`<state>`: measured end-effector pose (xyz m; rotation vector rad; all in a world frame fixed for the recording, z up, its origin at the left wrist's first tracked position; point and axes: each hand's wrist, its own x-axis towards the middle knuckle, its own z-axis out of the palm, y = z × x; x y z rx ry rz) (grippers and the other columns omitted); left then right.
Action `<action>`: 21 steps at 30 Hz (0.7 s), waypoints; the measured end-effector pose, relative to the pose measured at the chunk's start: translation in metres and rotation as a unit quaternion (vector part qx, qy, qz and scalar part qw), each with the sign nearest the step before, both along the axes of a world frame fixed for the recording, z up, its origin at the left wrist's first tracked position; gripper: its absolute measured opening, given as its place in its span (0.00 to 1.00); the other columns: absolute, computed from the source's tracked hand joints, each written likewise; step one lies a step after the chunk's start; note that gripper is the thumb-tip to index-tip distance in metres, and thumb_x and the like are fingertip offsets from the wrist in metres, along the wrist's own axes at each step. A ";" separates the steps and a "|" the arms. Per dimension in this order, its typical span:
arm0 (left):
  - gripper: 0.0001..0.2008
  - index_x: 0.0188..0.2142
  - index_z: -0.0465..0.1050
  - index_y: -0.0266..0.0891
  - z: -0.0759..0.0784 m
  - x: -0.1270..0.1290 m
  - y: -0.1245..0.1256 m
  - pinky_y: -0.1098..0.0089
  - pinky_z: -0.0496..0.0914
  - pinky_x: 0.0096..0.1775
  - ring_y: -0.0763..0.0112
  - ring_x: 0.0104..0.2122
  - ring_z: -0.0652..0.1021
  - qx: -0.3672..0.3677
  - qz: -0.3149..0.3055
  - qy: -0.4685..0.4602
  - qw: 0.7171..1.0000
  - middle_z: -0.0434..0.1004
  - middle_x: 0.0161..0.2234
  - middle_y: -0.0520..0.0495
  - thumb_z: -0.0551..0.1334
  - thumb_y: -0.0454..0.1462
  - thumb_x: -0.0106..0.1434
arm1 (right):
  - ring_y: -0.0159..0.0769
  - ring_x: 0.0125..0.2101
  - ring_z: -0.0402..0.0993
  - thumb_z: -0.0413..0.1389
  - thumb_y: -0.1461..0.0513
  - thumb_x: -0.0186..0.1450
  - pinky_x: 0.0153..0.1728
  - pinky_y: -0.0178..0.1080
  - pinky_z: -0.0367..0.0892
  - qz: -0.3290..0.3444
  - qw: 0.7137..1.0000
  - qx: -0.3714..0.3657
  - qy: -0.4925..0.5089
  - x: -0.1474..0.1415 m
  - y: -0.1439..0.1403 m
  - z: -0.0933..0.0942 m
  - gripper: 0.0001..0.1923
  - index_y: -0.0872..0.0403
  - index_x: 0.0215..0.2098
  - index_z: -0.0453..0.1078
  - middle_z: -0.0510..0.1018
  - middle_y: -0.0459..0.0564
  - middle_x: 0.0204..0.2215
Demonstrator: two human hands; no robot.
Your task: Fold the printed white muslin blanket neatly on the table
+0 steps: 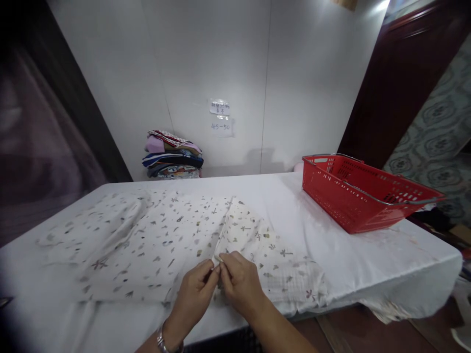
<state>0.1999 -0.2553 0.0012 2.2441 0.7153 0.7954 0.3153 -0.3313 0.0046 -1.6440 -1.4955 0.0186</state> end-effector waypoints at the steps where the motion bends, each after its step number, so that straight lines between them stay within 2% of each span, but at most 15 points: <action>1: 0.14 0.21 0.60 0.38 0.000 0.000 0.000 0.74 0.58 0.26 0.77 0.22 0.65 0.005 0.003 0.002 1.000 0.63 0.20 0.54 0.50 0.39 0.62 | 0.30 0.28 0.65 0.44 0.64 0.64 0.29 0.32 0.61 -0.001 1.000 0.001 -0.005 0.001 0.000 -0.001 0.12 0.53 0.42 0.66 0.69 0.47 0.28; 6: 0.12 0.24 0.61 0.39 0.001 -0.002 -0.002 0.73 0.58 0.28 0.76 0.23 0.66 0.048 -0.003 0.035 0.998 0.64 0.23 0.53 0.49 0.38 0.63 | 0.30 0.28 0.65 0.43 0.65 0.64 0.30 0.32 0.61 -0.006 0.999 -0.002 -0.039 0.001 0.000 -0.003 0.13 0.54 0.44 0.65 0.69 0.48 0.28; 11: 0.08 0.26 0.61 0.40 0.005 -0.002 -0.005 0.71 0.58 0.29 0.73 0.25 0.67 0.071 0.006 0.104 0.992 0.66 0.25 0.51 0.48 0.34 0.60 | 0.30 0.28 0.64 0.42 0.65 0.64 0.28 0.32 0.60 0.004 0.997 -0.037 -0.062 -0.002 -0.002 -0.001 0.15 0.54 0.47 0.63 0.68 0.48 0.29; 16: 0.07 0.27 0.61 0.40 0.016 -0.004 -0.008 0.71 0.59 0.31 0.72 0.28 0.68 -0.004 -0.018 0.128 0.992 0.68 0.28 0.51 0.49 0.29 0.54 | 0.31 0.30 0.65 0.43 0.63 0.64 0.30 0.33 0.61 0.020 0.995 -0.063 -0.076 0.000 -0.007 0.002 0.15 0.54 0.48 0.61 0.69 0.48 0.30; 21: 0.07 0.25 0.60 0.39 0.029 -0.006 -0.008 0.72 0.60 0.32 0.73 0.28 0.68 -0.097 -0.077 0.114 0.986 0.69 0.28 0.52 0.49 0.28 0.50 | 0.35 0.33 0.65 0.47 0.57 0.64 0.31 0.35 0.62 0.006 0.991 -0.084 -0.102 0.002 -0.009 -0.002 0.18 0.53 0.51 0.59 0.69 0.50 0.33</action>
